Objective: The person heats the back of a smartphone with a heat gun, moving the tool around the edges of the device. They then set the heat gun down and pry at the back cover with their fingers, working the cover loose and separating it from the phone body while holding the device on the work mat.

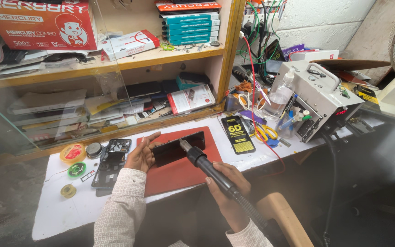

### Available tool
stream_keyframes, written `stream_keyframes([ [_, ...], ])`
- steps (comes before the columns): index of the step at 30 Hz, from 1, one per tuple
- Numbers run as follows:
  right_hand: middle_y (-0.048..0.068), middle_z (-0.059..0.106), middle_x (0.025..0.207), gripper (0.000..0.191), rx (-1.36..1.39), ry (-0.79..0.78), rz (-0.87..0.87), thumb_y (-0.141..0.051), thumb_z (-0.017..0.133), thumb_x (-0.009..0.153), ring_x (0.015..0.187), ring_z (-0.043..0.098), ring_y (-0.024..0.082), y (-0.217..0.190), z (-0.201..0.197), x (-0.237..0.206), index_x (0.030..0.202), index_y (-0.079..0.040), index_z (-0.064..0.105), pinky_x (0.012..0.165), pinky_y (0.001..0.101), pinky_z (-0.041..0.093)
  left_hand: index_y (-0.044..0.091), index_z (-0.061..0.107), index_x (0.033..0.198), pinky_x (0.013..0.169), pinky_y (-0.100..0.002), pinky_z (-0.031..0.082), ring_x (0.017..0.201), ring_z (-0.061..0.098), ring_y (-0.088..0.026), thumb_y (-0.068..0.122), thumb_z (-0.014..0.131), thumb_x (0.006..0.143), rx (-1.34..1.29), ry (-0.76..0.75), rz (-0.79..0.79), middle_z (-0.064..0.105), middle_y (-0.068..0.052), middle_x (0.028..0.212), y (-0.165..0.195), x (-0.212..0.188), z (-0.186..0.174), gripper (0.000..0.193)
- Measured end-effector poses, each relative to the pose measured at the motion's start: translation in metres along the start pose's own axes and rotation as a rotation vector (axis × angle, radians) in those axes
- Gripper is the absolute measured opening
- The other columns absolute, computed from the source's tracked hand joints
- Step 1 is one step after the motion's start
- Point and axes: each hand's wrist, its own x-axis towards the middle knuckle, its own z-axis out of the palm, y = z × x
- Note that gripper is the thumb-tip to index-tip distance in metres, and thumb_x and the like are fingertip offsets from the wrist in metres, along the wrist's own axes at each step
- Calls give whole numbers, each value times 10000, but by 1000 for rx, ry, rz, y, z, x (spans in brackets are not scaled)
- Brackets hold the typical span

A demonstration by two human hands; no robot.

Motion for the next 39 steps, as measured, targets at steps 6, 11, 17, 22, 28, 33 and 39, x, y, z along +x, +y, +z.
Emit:
stream_keyframes([
  [6, 150, 743, 1134, 345, -21, 41, 8, -17, 801, 787, 998, 758, 200, 5, -5, 2, 1120, 18, 715, 846, 299, 614, 27, 389, 1520, 881, -363, 578, 1042, 694, -236, 536, 474, 994, -7, 6, -5, 667, -176, 1167, 0, -1, -1, 736],
  [11, 145, 739, 1127, 339, -55, 81, -3, -9, 796, 797, 1003, 740, 195, 12, -12, 3, 1124, 27, 713, 866, 294, 598, 19, 399, 1525, 902, -358, 571, 1045, 691, -233, 522, 476, 1015, -26, 1, 1, 677, -173, 1159, -1, -1, -1, 720],
  [17, 132, 732, 1128, 328, -46, 125, 40, -12, 778, 818, 987, 725, 182, 13, -21, 9, 1137, 24, 712, 867, 285, 580, 30, 397, 1523, 909, -366, 563, 1062, 684, -231, 503, 477, 1010, -22, -10, -1, 686, -159, 1167, 0, -1, -1, 703],
  [22, 120, 728, 1119, 318, -60, 120, 47, -19, 771, 832, 985, 719, 171, 10, -25, 11, 1143, 18, 712, 866, 280, 573, 12, 386, 1525, 926, -375, 562, 1088, 685, -233, 469, 481, 1023, -50, -36, 17, 679, -166, 1170, -1, -1, -2, 686],
  [28, 110, 730, 1114, 314, -52, 118, 76, -19, 770, 834, 967, 718, 156, 10, -26, 10, 1141, 15, 712, 852, 276, 572, 12, 381, 1532, 927, -368, 551, 1100, 681, -234, 469, 481, 1027, -58, -37, 14, 677, -170, 1191, -1, -2, -1, 688],
  [33, 106, 730, 1107, 315, -87, 118, 86, -17, 768, 825, 954, 718, 156, 13, -29, 8, 1133, 20, 712, 838, 274, 571, 25, 384, 1521, 915, -395, 565, 1086, 683, -240, 476, 486, 1008, -36, -11, 1, 672, -160, 1173, 0, -1, 0, 691],
  [39, 110, 735, 1093, 315, -93, 111, 91, -19, 771, 818, 949, 719, 160, 17, -31, 3, 1125, 22, 713, 837, 279, 572, 9, 388, 1526, 907, -381, 560, 1077, 685, -242, 479, 481, 1023, -39, -27, 21, 683, -173, 1161, -1, 0, -2, 695],
])
